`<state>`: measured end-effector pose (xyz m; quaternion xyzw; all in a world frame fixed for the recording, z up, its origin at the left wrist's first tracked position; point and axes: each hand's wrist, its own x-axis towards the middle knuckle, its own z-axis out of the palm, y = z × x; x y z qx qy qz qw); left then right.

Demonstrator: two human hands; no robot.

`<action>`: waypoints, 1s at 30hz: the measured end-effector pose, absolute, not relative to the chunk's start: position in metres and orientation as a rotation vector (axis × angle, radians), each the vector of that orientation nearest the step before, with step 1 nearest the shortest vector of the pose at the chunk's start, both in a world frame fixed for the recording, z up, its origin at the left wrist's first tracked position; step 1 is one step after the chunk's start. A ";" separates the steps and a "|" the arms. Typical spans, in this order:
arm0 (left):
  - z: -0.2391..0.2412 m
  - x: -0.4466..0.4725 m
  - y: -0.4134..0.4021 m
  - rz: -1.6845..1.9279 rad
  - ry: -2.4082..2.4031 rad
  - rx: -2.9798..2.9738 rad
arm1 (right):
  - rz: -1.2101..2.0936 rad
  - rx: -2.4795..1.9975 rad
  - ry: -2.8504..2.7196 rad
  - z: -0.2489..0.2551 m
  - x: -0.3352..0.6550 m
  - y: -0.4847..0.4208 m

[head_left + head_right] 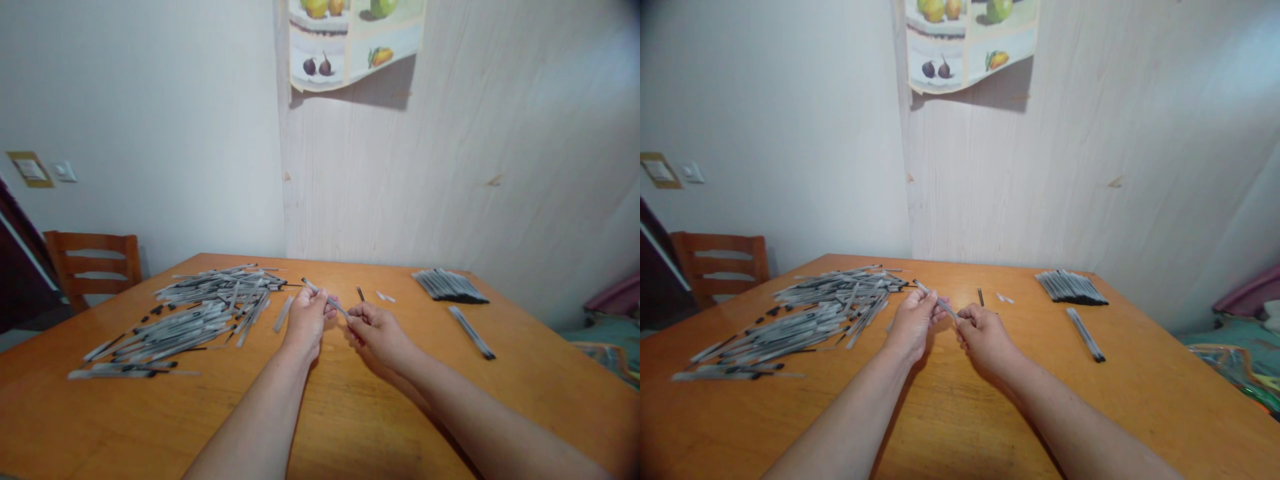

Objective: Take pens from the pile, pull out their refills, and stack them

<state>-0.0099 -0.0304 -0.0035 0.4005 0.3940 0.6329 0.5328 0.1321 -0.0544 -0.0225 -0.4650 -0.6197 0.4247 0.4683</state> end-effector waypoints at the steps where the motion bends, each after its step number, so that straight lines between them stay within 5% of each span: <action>1: -0.004 -0.010 -0.030 1.504 0.936 0.953 | 1.029 -1.139 -1.528 -0.022 0.132 -0.055; 30: 0.002 -0.012 -0.034 1.502 0.884 0.923 | 0.951 -1.151 -1.644 -0.009 0.132 -0.059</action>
